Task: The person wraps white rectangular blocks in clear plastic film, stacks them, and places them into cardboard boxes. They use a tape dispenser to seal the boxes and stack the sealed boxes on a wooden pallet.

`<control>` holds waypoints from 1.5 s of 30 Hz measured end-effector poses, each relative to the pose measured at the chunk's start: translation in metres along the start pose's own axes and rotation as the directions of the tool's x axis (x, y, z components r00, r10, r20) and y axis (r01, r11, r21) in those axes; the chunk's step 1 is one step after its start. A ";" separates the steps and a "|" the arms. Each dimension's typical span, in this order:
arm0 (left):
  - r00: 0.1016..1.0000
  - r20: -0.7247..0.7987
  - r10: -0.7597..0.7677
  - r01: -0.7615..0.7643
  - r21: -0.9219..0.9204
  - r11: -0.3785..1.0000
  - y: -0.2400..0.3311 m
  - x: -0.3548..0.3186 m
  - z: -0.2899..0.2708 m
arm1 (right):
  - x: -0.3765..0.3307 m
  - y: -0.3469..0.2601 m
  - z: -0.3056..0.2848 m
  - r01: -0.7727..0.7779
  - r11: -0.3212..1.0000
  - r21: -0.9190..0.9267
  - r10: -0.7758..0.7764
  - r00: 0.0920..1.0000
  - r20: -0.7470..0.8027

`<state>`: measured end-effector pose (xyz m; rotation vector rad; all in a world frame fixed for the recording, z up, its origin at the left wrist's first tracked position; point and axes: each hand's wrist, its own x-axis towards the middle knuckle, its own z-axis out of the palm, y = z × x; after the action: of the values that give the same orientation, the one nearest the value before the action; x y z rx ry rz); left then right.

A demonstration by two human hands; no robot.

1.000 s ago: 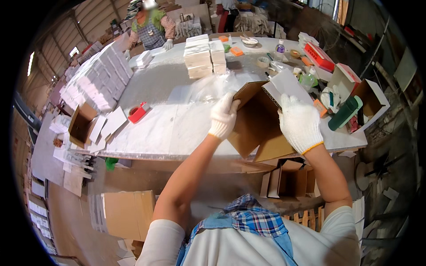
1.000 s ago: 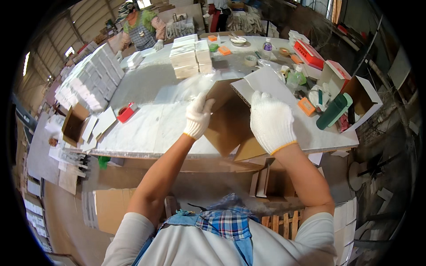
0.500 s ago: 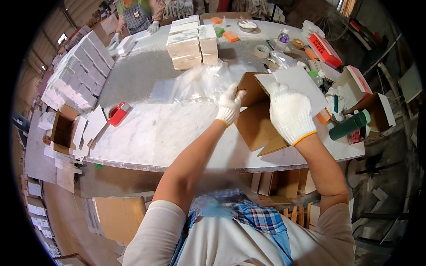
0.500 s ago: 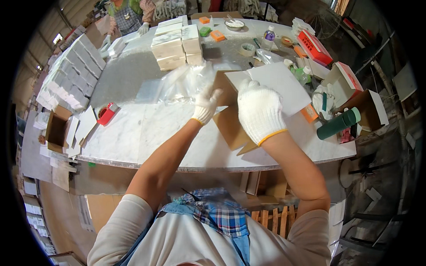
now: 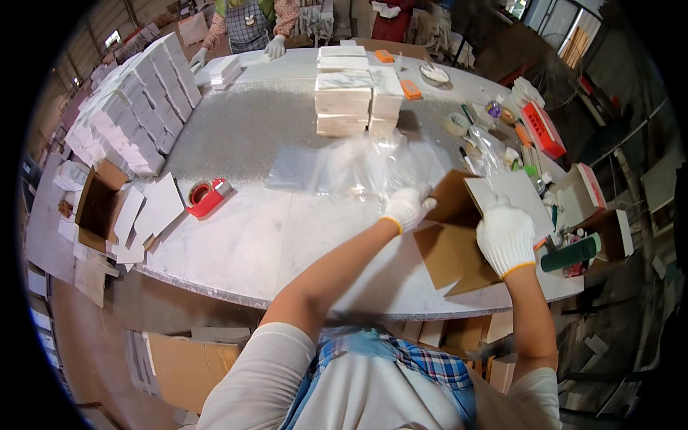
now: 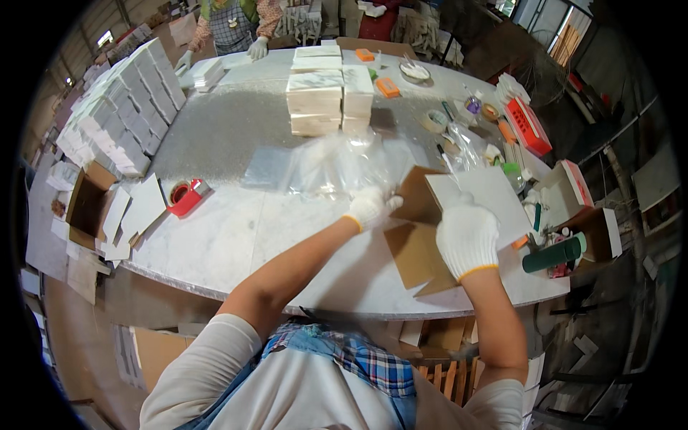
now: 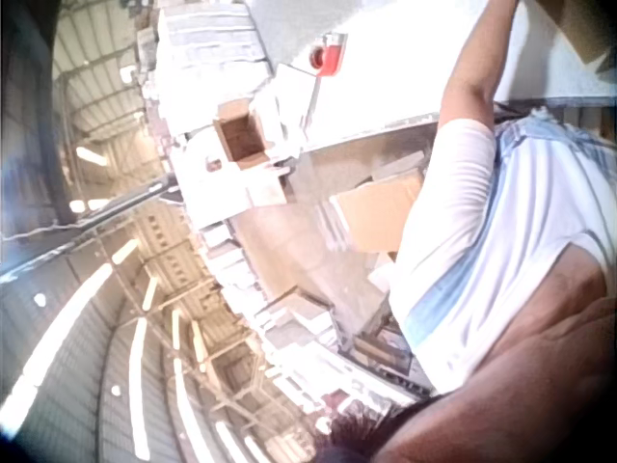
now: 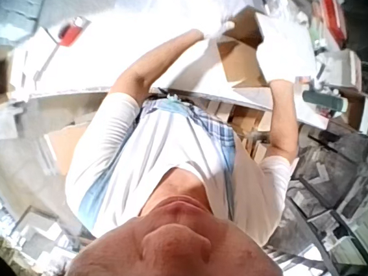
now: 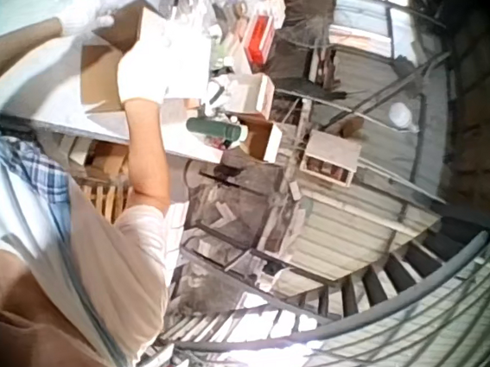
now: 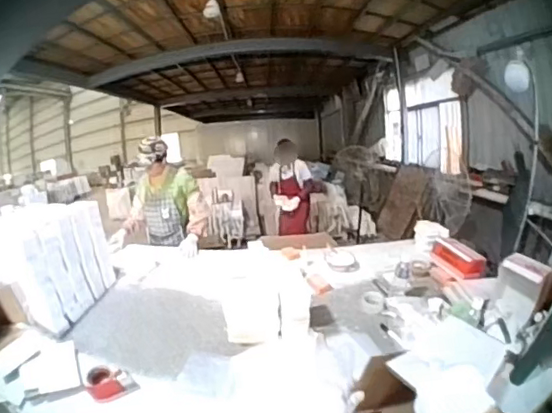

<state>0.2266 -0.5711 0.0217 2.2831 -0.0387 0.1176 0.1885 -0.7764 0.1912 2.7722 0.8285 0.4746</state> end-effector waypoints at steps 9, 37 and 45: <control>0.959 -0.282 -0.003 -0.025 -0.096 0.995 -0.121 -0.156 -0.110 | -0.011 -0.033 -0.038 -0.168 0.984 0.052 0.174 0.973 -0.152; 0.729 -0.650 -0.216 0.658 0.576 0.485 -0.341 -0.250 -0.356 | 0.024 -0.279 0.043 0.074 0.791 0.608 -0.305 0.908 0.286; 0.560 -0.731 -0.391 0.827 0.519 0.214 -0.337 -0.240 -0.376 | 0.065 -0.286 0.111 -0.040 0.804 0.594 -0.146 0.954 0.262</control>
<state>-0.0169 -0.0687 -0.0098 2.9190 1.6051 0.2727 0.1382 -0.5172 0.0220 3.2377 1.1306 -0.2772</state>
